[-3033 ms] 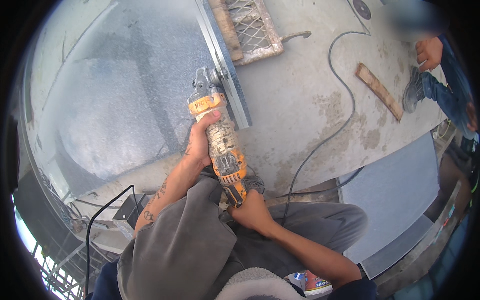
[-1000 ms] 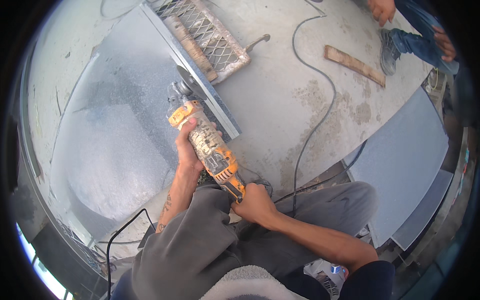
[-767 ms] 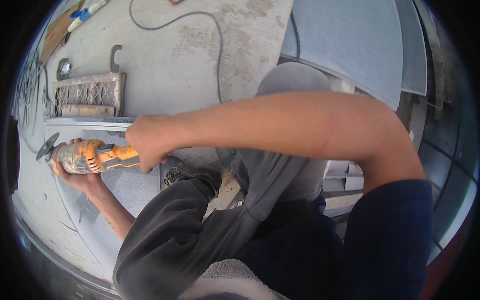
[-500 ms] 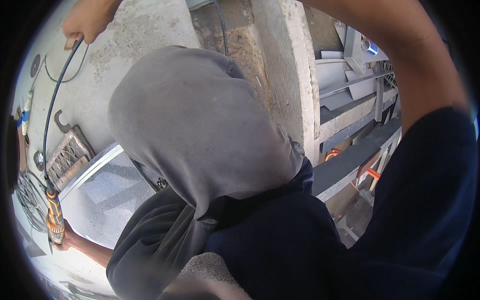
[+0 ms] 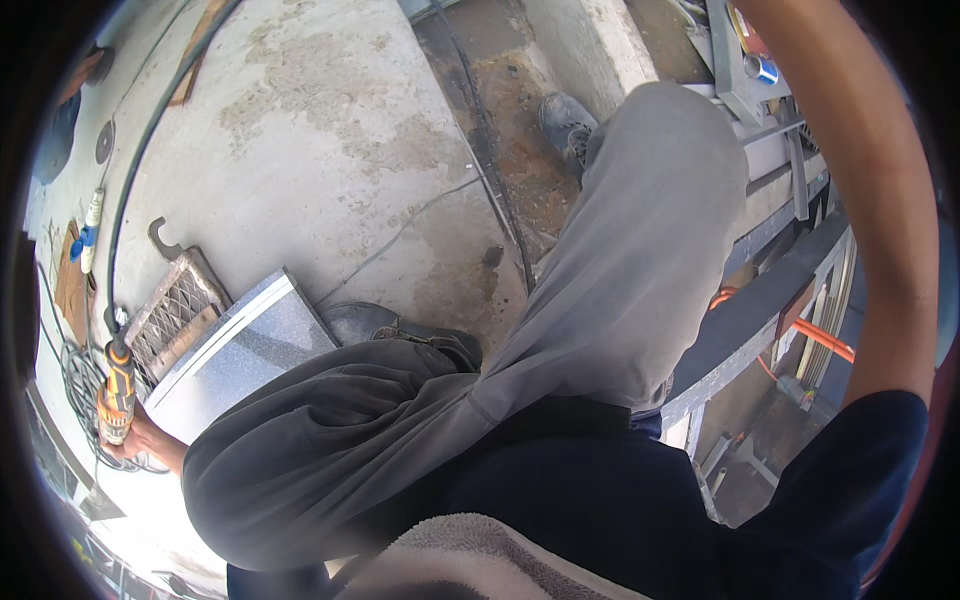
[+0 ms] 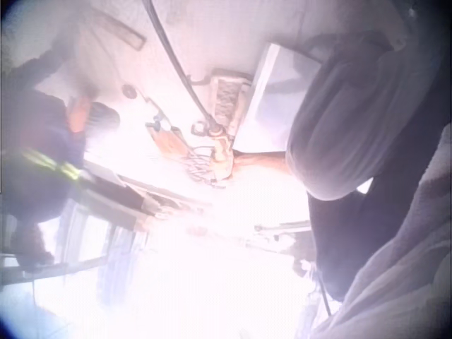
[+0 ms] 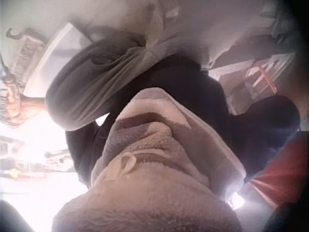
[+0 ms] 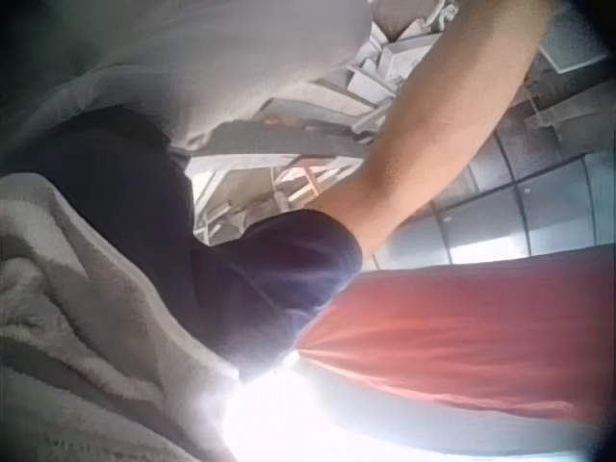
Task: The person uses an angle grinder to cut a large metal sheet along a straight line. After completing the cut, the person sets the tool down and moves the cut piece aside.
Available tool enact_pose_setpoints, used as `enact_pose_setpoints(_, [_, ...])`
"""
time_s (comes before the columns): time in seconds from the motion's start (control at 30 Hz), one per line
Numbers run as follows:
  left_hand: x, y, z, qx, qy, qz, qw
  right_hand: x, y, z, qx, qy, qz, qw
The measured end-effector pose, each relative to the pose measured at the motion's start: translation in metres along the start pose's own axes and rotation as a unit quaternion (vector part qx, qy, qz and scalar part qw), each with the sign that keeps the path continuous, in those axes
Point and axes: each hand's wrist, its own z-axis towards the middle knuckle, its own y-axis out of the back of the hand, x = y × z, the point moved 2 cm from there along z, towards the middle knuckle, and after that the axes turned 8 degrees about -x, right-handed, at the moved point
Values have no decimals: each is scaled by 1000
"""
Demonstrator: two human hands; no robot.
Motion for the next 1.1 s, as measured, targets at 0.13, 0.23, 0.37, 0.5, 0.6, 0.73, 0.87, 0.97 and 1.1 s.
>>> enact_pose_setpoints(0.13, [15, -5, -44, 95, 138, -72, 983, -1, -21, -37, 86, -124, 19, 988])
enact_pose_setpoints(0.23, [10, -11, -97, 194, 31, -12, 980, -26, -72, -46, 104, -111, 70, 986])
enact_pose_setpoints(0.37, [12, -18, -178, 153, -9, 65, 986, -60, -119, -77, 209, -146, 181, 950])
enact_pose_setpoints(0.5, [37, -28, -264, 22, -22, 48, 998, -94, -134, -98, 381, -73, 176, 905])
enact_pose_setpoints(0.6, [78, -40, -324, -22, -85, 73, 993, -99, -160, -68, 398, -79, 67, 912])
enact_pose_setpoints(0.73, [145, -51, -383, -136, -88, 57, 985, -11, -179, -7, 277, -203, 366, 865])
enact_pose_setpoints(0.87, [197, -47, -411, -187, -32, 57, 980, 163, -188, -13, 368, 20, 428, 826])
enact_pose_setpoints(0.97, [211, -34, -420, -227, 6, 54, 972, 210, -194, -39, 511, -70, 333, 789])
enact_pose_setpoints(1.1, [217, -20, -431, -242, 32, 46, 969, 216, -198, -62, 472, -112, 333, 809])
